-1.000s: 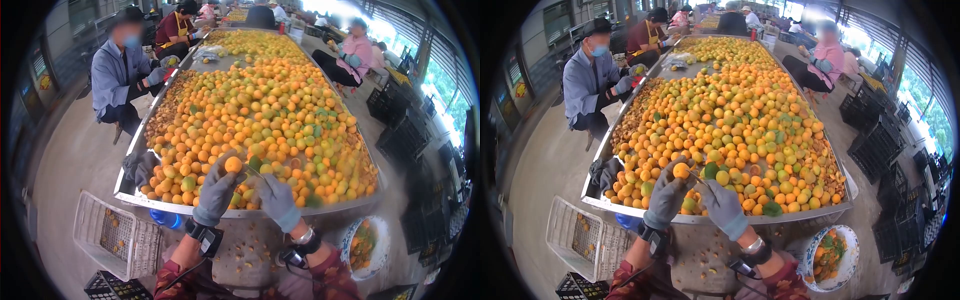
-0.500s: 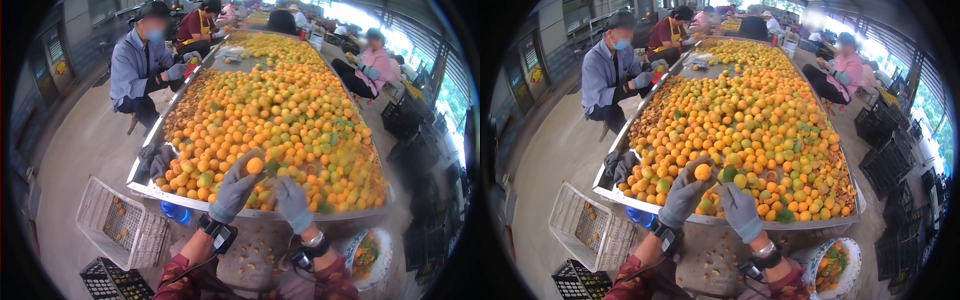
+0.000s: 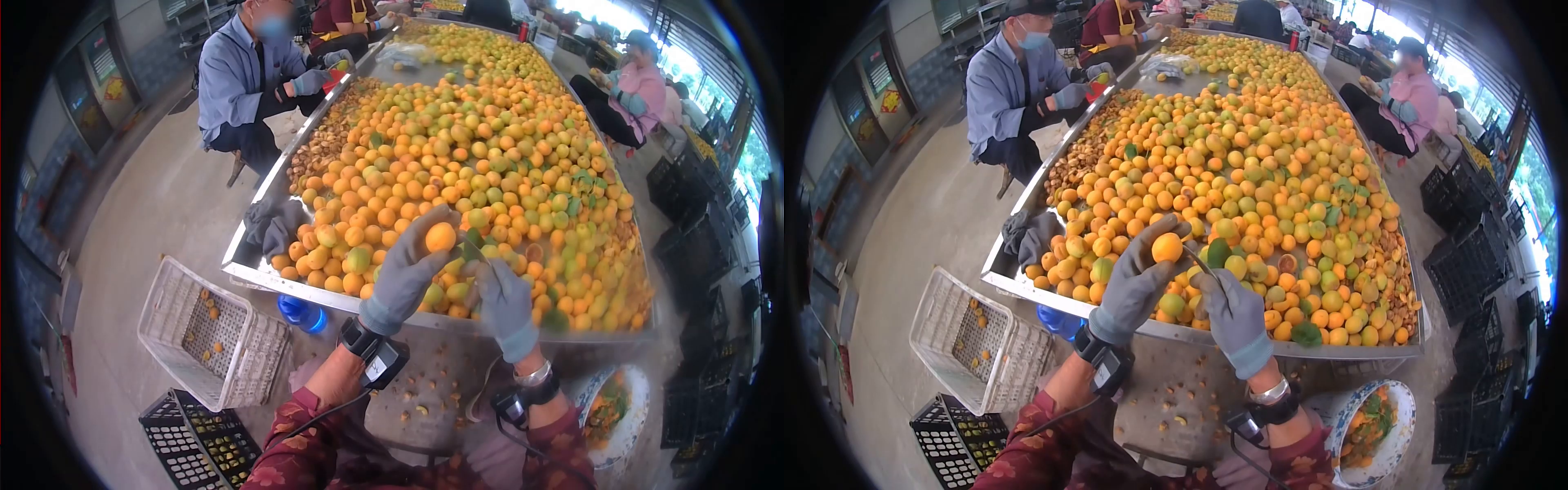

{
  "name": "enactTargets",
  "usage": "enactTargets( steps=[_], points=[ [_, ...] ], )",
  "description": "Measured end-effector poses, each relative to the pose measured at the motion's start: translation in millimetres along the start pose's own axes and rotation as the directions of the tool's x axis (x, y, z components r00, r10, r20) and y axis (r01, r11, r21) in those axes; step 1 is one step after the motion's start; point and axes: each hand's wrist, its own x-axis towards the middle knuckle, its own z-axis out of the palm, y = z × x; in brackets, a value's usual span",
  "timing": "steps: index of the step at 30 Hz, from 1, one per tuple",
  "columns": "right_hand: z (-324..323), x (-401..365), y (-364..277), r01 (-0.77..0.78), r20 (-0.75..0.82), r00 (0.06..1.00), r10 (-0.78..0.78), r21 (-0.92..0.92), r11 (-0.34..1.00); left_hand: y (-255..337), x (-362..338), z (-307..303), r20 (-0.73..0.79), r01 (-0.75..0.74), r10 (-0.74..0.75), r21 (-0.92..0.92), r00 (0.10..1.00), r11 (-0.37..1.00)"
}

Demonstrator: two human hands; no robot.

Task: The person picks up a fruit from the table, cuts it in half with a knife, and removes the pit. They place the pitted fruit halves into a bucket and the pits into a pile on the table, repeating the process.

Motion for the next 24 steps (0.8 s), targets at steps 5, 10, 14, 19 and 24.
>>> enactTargets(
  steps=[5, 10, 14, 19, 24],
  points=[
    [0, -2, 2, 0.012, -0.002, 1.000, -0.012, -0.019, 1.000, 3, -1, 0, 0.009, -0.026, 0.025, 0.120, 1.000, 0.992],
    [0, -2, 2, 0.004, 0.027, 1.000, -0.003, -0.028, 1.000, 5, -3, 4, -0.027, -0.045, 0.053, 0.244, 0.998, 0.969],
    [0, -3, 4, 0.010, 0.036, 0.999, -0.008, -0.049, 0.999, 2, -4, -1, -0.009, -0.040, 0.044, 0.240, 0.999, 0.970],
    [1, -3, 10, 0.032, 0.025, 0.999, -0.031, -0.041, 0.999, 2, -3, -4, -0.006, 0.013, -0.012, 0.121, 1.000, 0.993],
    [1, -3, 10, -0.003, 0.012, 1.000, 0.003, 0.012, 1.000, 2, -2, -1, 0.001, 0.056, -0.056, -0.149, 0.998, 0.987]
  ],
)
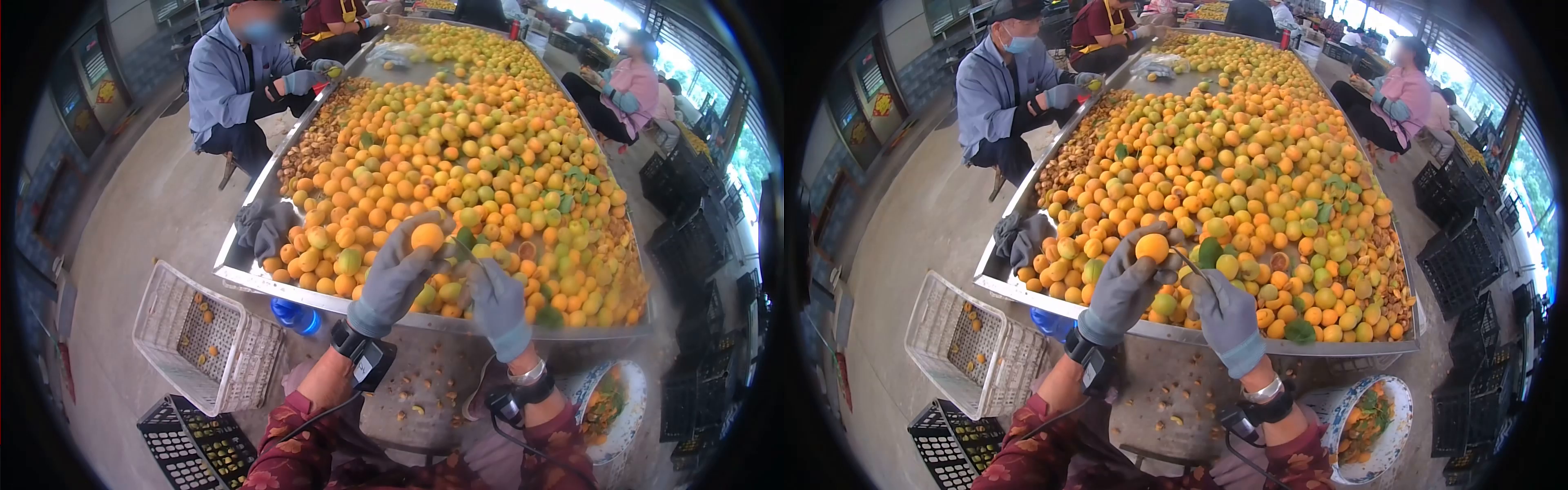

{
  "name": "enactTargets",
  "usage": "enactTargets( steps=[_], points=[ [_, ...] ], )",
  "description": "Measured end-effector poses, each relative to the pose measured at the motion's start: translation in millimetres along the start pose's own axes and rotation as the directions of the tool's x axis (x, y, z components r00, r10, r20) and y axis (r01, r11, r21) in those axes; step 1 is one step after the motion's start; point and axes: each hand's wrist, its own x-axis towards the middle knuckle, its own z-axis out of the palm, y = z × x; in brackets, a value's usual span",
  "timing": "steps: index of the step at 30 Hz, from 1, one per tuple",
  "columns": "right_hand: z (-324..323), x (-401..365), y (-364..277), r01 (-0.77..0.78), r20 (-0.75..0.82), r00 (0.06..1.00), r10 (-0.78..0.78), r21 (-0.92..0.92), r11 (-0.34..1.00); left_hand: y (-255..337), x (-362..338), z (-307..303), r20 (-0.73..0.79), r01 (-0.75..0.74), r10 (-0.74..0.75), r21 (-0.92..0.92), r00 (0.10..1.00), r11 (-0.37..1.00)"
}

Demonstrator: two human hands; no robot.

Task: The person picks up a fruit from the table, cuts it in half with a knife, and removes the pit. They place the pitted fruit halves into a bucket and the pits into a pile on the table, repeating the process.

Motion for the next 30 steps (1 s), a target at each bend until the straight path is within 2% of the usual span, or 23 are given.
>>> enactTargets(
  steps=[7, 9, 13, 15, 19, 21, 25, 27, 30],
  points=[
    [-4, 2, -4, -0.002, 0.013, 1.000, 0.002, -0.014, 1.000, 3, -1, -3, 0.079, 0.004, -0.008, 0.050, 0.997, 0.999],
    [-6, 1, -4, 0.041, 0.029, 0.999, -0.039, -0.049, 0.998, 7, -3, 2, 0.010, -0.023, 0.021, 0.267, 1.000, 0.963],
    [-12, 3, -6, 0.053, 0.033, 0.998, -0.049, -0.122, 0.991, 7, -2, -4, 0.035, -0.039, 0.029, 0.330, 0.999, 0.943],
    [-14, 4, -7, 0.067, 0.050, 0.997, -0.062, -0.108, 0.992, 13, -5, 0, 0.015, 0.030, -0.040, 0.399, 0.999, 0.916],
    [-15, 3, -5, 0.064, 0.068, 0.996, -0.058, -0.091, 0.994, 18, -6, 2, 0.048, 0.056, -0.082, 0.404, 0.996, 0.913],
    [-15, 2, -3, 0.092, 0.070, 0.994, -0.083, -0.142, 0.986, 17, -7, 1, 0.087, 0.005, -0.051, 0.462, 0.995, 0.887],
    [-14, 1, 7, 0.093, 0.080, 0.994, -0.081, -0.160, 0.983, 18, -6, 0, 0.076, 0.027, -0.075, 0.503, 0.994, 0.864],
    [-13, 1, 9, 0.147, 0.075, 0.988, -0.134, -0.194, 0.970, 15, -6, -3, 0.145, -0.039, -0.036, 0.486, 0.989, 0.873],
    [-10, 0, 11, 0.182, 0.073, 0.983, -0.171, -0.199, 0.963, 17, -5, -5, 0.133, -0.014, -0.061, 0.499, 0.989, 0.867]
  ],
)
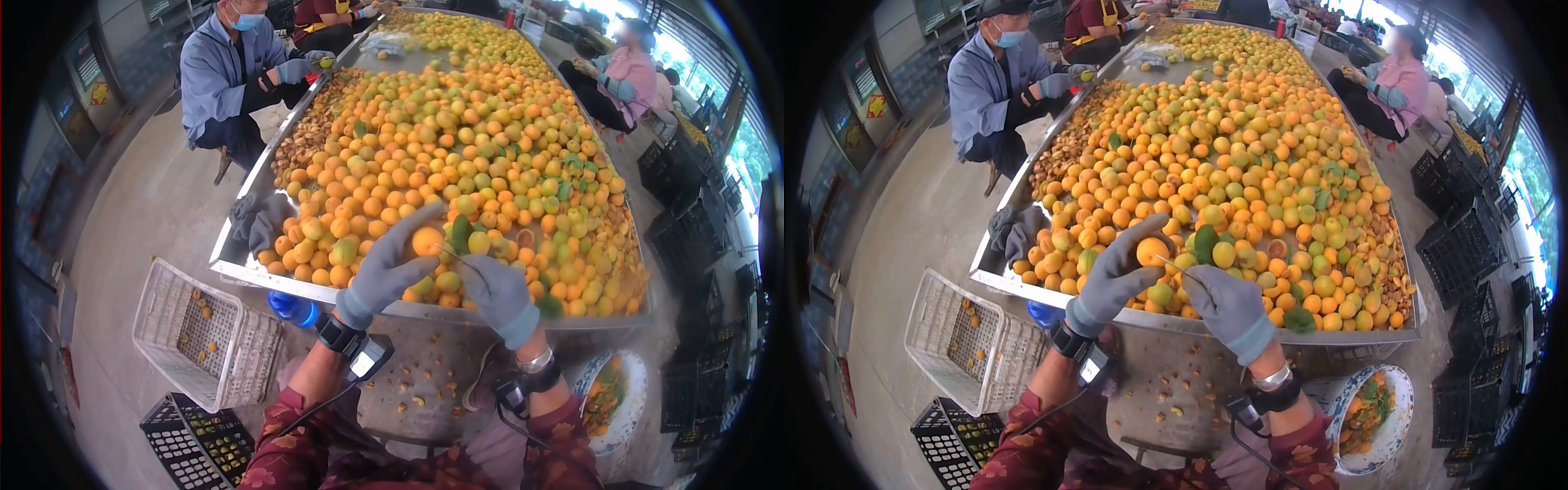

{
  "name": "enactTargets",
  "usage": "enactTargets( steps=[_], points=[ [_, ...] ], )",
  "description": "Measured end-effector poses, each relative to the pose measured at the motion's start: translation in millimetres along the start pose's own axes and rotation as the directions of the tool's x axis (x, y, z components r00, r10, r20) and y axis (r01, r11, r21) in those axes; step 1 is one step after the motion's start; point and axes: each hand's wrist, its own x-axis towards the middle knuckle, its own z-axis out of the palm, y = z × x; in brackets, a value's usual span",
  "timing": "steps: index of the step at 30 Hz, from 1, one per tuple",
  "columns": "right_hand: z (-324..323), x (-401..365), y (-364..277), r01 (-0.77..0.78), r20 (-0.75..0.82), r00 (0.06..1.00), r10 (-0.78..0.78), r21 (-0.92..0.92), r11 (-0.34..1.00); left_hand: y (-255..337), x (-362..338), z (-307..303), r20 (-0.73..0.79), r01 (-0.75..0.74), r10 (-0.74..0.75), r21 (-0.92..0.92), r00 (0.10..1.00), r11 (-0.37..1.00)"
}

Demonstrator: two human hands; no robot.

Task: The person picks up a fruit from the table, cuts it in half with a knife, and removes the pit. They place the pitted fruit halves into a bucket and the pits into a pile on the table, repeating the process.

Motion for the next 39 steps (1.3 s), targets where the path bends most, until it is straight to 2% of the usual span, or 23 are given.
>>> enactTargets(
  steps=[4, 7, 15, 22, 24, 31, 34, 39],
  points=[
    [-2, 0, -1, -0.028, 0.009, 1.000, 0.028, -0.007, 1.000, 1, 0, 0, -0.022, 0.022, -0.025, -0.093, 0.999, 0.995],
    [-2, -1, -2, -0.075, 0.029, 0.997, 0.074, 0.032, 0.997, -1, -1, -6, 0.018, 0.054, -0.052, -0.068, 0.998, 0.996],
    [-2, -1, -3, -0.002, 0.021, 1.000, 0.002, -0.016, 1.000, 8, -2, -5, 0.049, 0.147, -0.147, 0.008, 0.988, 0.989],
    [1, -3, -5, -0.012, 0.019, 1.000, 0.012, -0.007, 1.000, 7, -4, -9, 0.103, 0.137, -0.147, 0.092, 0.984, 0.986],
    [-3, -2, -11, -0.130, 0.082, 0.989, 0.124, 0.075, 0.989, 12, -3, -5, 0.093, 0.153, -0.154, 0.022, 0.984, 0.988],
    [-3, -1, -14, -0.151, 0.078, 0.986, 0.144, 0.084, 0.985, 8, -2, 1, 0.048, 0.163, -0.160, -0.064, 0.986, 0.985],
    [0, -1, -12, -0.144, 0.018, 0.990, 0.143, 0.048, 0.988, 5, -2, 1, 0.048, 0.201, -0.197, -0.128, 0.979, 0.971],
    [0, -1, -13, -0.115, 0.008, 0.993, 0.115, 0.046, 0.992, -2, 0, 2, 0.009, 0.120, -0.120, -0.149, 0.993, 0.982]
  ],
)
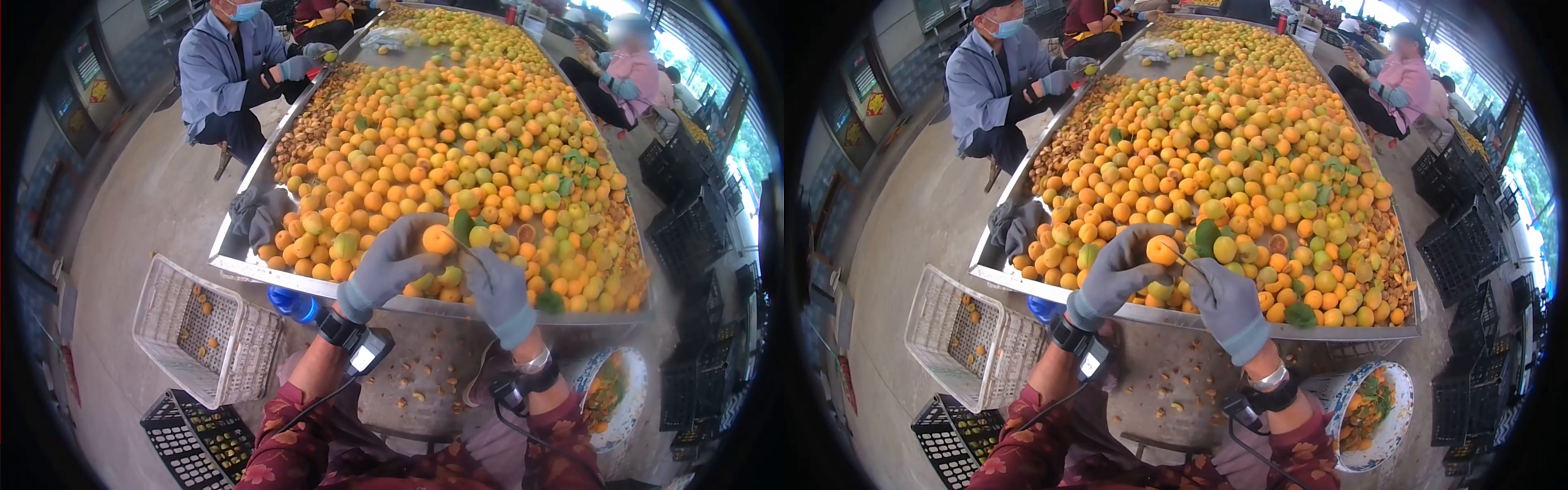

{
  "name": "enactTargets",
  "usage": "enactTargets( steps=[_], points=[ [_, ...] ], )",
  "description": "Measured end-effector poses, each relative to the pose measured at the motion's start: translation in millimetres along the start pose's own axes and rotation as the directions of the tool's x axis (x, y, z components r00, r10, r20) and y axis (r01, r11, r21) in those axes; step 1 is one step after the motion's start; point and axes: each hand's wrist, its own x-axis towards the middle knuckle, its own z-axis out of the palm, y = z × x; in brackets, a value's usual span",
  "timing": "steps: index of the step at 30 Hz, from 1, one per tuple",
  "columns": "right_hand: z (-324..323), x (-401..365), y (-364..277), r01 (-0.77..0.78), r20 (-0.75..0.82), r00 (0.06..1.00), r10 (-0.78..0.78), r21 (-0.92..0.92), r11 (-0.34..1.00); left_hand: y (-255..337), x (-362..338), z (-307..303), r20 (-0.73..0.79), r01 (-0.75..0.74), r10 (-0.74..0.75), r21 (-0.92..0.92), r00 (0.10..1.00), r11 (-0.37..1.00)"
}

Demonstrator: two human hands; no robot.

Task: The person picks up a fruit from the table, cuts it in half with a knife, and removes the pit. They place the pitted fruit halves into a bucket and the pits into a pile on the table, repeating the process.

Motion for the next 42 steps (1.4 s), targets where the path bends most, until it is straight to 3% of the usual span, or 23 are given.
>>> enactTargets(
  steps=[4, 13, 15, 25, 30, 34, 36, 39, 42],
  points=[
    [0, 0, -1, 0.003, 0.017, 1.000, -0.003, 0.023, 1.000, 5, -2, -2, 0.016, 0.018, -0.018, 0.029, 1.000, 0.999],
    [3, -2, -2, 0.007, -0.015, 1.000, -0.009, -0.113, 0.994, 3, -3, -3, -0.057, -0.026, 0.042, 0.255, 0.997, 0.967],
    [1, -3, -4, -0.013, 0.005, 1.000, 0.014, -0.193, 0.981, 1, -3, -5, -0.074, -0.065, 0.105, 0.410, 0.992, 0.910],
    [2, -5, -6, -0.010, 0.004, 1.000, 0.011, -0.170, 0.985, 1, -4, -1, -0.019, -0.049, 0.056, 0.251, 0.998, 0.967],
    [12, -8, 1, -0.008, -0.018, 1.000, 0.005, -0.198, 0.980, -25, -3, 0, -0.025, -0.060, 0.057, -0.115, 0.998, 0.992],
    [14, -8, 6, -0.011, -0.028, 1.000, 0.004, -0.235, 0.972, -31, 0, 4, -0.036, -0.036, 0.031, -0.137, 0.999, 0.990],
    [12, -7, 9, -0.006, -0.012, 1.000, 0.004, -0.201, 0.980, -15, 1, 16, -0.058, -0.118, 0.117, -0.004, 0.991, 0.993],
    [8, -9, 4, -0.022, 0.030, 0.999, 0.029, -0.224, 0.974, -15, 0, 8, 0.004, -0.051, 0.051, 0.093, 0.999, 0.994],
    [9, -9, 0, -0.010, -0.028, 1.000, 0.004, -0.236, 0.972, -19, -4, 9, -0.007, -0.087, 0.088, 0.093, 0.996, 0.992]
  ],
)
